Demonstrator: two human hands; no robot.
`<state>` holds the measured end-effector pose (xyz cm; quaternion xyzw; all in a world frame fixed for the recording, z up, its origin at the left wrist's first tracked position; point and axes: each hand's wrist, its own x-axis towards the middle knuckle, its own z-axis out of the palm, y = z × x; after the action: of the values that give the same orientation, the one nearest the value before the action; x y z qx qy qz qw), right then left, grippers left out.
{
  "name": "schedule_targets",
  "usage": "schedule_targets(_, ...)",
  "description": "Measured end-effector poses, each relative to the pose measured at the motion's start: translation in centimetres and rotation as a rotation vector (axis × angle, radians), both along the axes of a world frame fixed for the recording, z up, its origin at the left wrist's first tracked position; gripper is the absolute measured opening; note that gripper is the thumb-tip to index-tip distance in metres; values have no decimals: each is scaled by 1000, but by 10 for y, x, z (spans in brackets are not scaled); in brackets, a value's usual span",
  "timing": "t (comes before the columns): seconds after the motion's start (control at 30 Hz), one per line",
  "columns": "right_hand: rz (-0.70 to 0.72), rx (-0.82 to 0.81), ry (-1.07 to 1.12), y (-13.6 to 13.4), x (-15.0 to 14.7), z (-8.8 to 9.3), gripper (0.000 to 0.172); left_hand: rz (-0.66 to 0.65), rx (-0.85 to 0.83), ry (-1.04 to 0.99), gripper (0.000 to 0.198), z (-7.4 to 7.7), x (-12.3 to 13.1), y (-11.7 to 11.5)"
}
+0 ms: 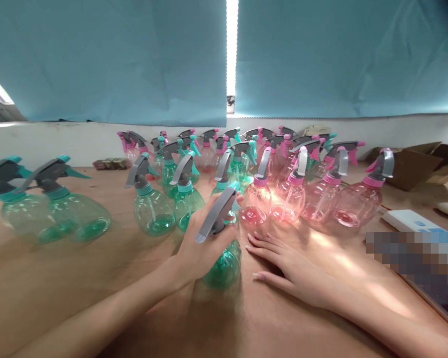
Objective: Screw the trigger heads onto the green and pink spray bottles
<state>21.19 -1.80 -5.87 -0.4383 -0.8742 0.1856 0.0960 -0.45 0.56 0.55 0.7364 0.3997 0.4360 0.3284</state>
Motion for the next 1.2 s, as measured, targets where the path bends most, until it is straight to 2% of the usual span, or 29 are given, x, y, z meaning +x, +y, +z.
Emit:
schedule_targets(0.97, -24, 19, -17, -3, -3, 10, 56, -26, -3, -26, 33, -2, -1, 1)
schedule_targets(1.2, -15, 41, 4, -2, -1, 3, 55, -17, 8, -41, 32, -2, 0, 1)
